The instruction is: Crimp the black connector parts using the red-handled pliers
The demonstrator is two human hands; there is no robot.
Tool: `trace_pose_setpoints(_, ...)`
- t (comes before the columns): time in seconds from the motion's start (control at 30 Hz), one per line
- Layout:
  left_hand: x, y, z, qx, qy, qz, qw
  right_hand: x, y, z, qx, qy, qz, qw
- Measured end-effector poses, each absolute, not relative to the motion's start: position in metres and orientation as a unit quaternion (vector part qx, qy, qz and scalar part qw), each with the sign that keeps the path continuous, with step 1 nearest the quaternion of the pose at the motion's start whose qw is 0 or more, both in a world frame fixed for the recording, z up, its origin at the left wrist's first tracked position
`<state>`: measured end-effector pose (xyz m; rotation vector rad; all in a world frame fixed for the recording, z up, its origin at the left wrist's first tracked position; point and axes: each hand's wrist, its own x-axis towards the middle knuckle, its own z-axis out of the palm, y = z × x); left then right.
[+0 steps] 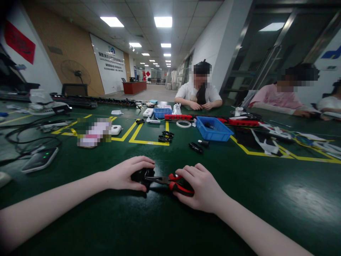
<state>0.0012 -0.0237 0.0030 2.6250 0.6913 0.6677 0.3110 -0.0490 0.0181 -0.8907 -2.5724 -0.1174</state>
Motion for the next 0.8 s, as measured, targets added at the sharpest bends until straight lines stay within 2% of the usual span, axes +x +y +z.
trace_pose_setpoints(0.47,0.0015,-0.0250,0.0026,0.938,0.236,0.220,0.128,0.3105,-0.0484,0.0161,-0.322,-0.924,-0.041,0.204)
trace_pose_setpoints(0.8,-0.0003,-0.0248,0.0063,0.929,0.271,0.188,0.168,0.3121,-0.0469,0.0160,-0.314,-0.922,-0.063,0.216)
